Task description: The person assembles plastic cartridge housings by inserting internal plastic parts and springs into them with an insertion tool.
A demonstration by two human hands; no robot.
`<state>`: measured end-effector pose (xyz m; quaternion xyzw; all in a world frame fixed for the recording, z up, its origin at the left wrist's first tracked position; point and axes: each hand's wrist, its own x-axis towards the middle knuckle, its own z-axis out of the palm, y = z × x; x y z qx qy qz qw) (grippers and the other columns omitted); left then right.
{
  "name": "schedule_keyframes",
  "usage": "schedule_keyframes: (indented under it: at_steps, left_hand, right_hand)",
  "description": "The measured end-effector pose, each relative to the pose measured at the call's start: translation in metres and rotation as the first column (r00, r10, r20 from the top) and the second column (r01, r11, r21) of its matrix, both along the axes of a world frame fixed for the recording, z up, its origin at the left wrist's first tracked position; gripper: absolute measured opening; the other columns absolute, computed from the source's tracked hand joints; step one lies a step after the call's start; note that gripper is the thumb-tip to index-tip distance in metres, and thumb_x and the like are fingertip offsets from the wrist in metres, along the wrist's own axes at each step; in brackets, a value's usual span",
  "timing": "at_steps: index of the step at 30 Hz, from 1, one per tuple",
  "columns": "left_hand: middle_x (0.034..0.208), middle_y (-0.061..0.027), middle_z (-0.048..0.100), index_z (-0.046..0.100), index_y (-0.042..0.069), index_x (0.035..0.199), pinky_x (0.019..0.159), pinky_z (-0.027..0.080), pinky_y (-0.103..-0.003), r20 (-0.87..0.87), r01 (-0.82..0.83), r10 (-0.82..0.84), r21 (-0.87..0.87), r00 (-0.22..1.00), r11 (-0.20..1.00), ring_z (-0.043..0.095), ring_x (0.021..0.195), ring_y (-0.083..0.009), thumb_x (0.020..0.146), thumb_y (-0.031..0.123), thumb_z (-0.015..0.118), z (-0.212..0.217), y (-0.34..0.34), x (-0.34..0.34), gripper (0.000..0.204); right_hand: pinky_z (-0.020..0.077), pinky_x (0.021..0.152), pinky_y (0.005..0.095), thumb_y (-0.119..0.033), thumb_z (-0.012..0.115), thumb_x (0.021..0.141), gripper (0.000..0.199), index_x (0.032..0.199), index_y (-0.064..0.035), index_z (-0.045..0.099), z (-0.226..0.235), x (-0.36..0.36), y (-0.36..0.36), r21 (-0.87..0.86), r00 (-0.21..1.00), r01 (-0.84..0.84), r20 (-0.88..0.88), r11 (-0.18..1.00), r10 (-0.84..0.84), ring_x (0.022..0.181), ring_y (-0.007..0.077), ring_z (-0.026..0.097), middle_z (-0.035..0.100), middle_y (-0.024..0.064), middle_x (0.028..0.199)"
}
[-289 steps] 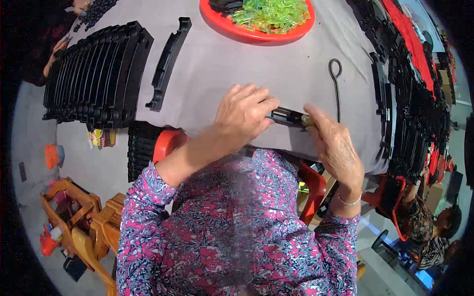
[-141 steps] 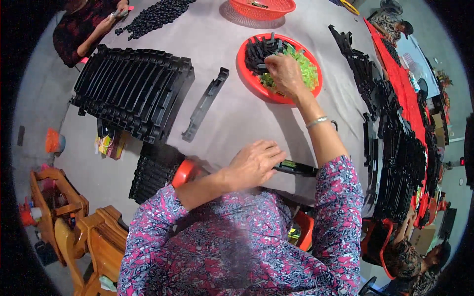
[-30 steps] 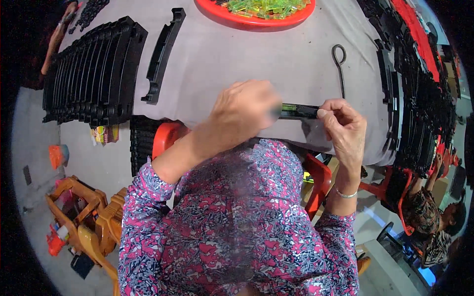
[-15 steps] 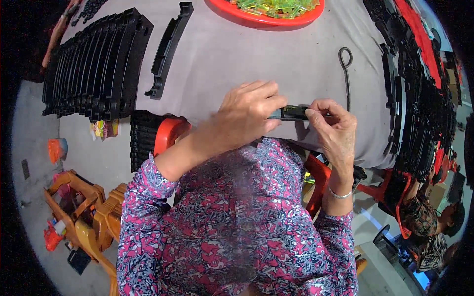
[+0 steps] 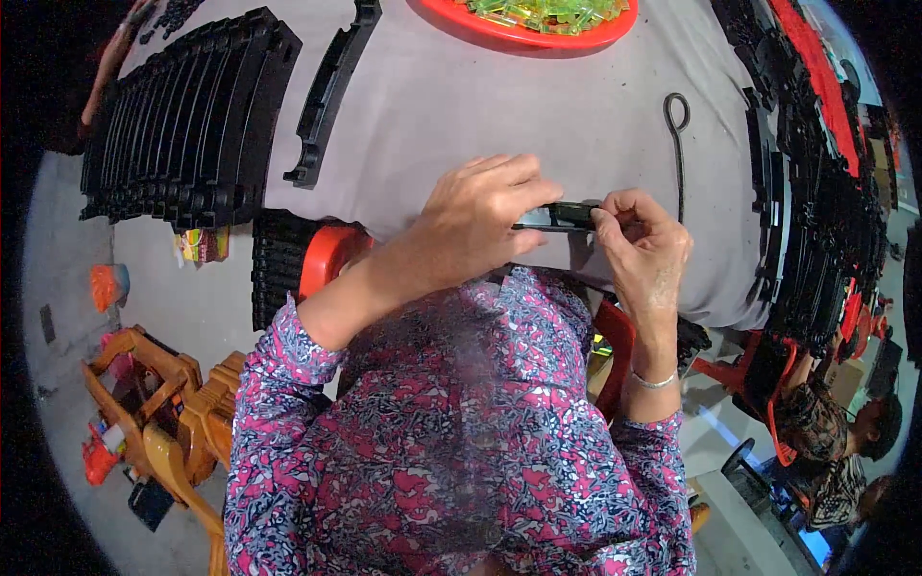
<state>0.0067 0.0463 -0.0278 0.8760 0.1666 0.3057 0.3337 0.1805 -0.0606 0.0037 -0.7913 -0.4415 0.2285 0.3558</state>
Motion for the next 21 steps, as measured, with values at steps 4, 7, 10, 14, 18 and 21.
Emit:
schedule_keyframes:
  at_steps: [4, 7, 10, 14, 18, 21]
  left_hand:
    - [0.089, -0.0116, 0.059, 0.064, 0.002, 0.104, 0.071, 0.052, -0.041, -0.015, -0.022, 0.021, -0.05, 1.0, 0.999, 0.062, 0.083, -0.0314, 0.063, 0.004, 0.079, 0.003, 0.0, -0.003, 0.043]
    - [0.091, -0.0131, 0.061, 0.064, 0.001, 0.106, 0.073, 0.052, -0.041, -0.007, -0.002, 0.001, -0.069, 1.0, 0.998, 0.063, 0.084, -0.0324, 0.063, 0.004, 0.078, 0.003, 0.002, -0.005, 0.045]
    - [0.092, -0.0139, 0.061, 0.064, 0.001, 0.106, 0.074, 0.053, -0.041, -0.005, 0.007, -0.007, -0.087, 1.0, 0.996, 0.063, 0.084, -0.0329, 0.064, 0.004, 0.078, 0.0, 0.002, -0.006, 0.044]
    - [0.092, -0.0142, 0.062, 0.065, 0.001, 0.105, 0.076, 0.053, -0.041, 0.014, -0.009, 0.01, -0.057, 1.0, 0.998, 0.064, 0.086, -0.0332, 0.064, 0.004, 0.078, -0.003, 0.001, -0.006, 0.042]
    - [0.092, -0.0137, 0.062, 0.066, 0.001, 0.104, 0.077, 0.054, -0.04, -0.02, 0.019, -0.021, -0.072, 1.0, 0.997, 0.064, 0.087, -0.0328, 0.065, 0.004, 0.077, 0.0, 0.003, -0.006, 0.041]
    - [0.093, -0.0132, 0.062, 0.066, 0.001, 0.103, 0.076, 0.053, -0.04, 0.026, 0.028, -0.026, -0.048, 0.999, 0.998, 0.064, 0.087, -0.0322, 0.065, 0.004, 0.077, -0.003, 0.003, -0.006, 0.039]
  right_hand:
    - [0.0486, 0.056, 0.0306, -0.007, 0.068, 0.079, 0.006, 0.08, -0.0019, 0.064, 0.0, -0.006, 0.0, 0.061, 0.997, 0.005, 0.075, 0.998, -0.01, 0.057, 0.0157, 0.062, 0.063, 0.008, 0.067]
    - [0.049, 0.056, 0.0318, -0.007, 0.068, 0.077, 0.009, 0.085, -0.0032, 0.064, -0.003, -0.006, -0.001, 0.051, 0.992, 0.009, 0.124, 0.999, -0.015, 0.057, 0.0186, 0.062, 0.063, 0.0088, 0.066]
    - [0.0492, 0.056, 0.0327, -0.007, 0.068, 0.077, 0.014, 0.09, -0.0042, 0.063, 0.005, -0.014, 0.003, 0.015, 0.984, 0.062, 0.169, 0.998, -0.064, 0.056, 0.02, 0.062, 0.062, 0.0096, 0.067]
    - [0.0489, 0.056, 0.0332, -0.007, 0.068, 0.076, 0.017, 0.092, -0.0051, 0.061, -0.005, -0.007, 0.001, 0.06, 0.986, 0.007, 0.167, 0.998, -0.017, 0.055, 0.0198, 0.06, 0.061, 0.0092, 0.065]
    - [0.0476, 0.055, 0.031, -0.005, 0.067, 0.077, 0.014, 0.089, -0.0056, 0.061, -0.009, -0.007, 0.0, 0.094, 0.991, 0.033, 0.124, 0.995, -0.045, 0.053, 0.0162, 0.058, 0.06, 0.0075, 0.064]
    - [0.0469, 0.054, 0.0296, -0.004, 0.067, 0.077, 0.012, 0.088, -0.0055, 0.062, -0.01, -0.006, -0.001, 0.099, 0.996, 0.048, 0.069, 0.994, -0.055, 0.054, 0.0132, 0.056, 0.06, 0.0067, 0.064]
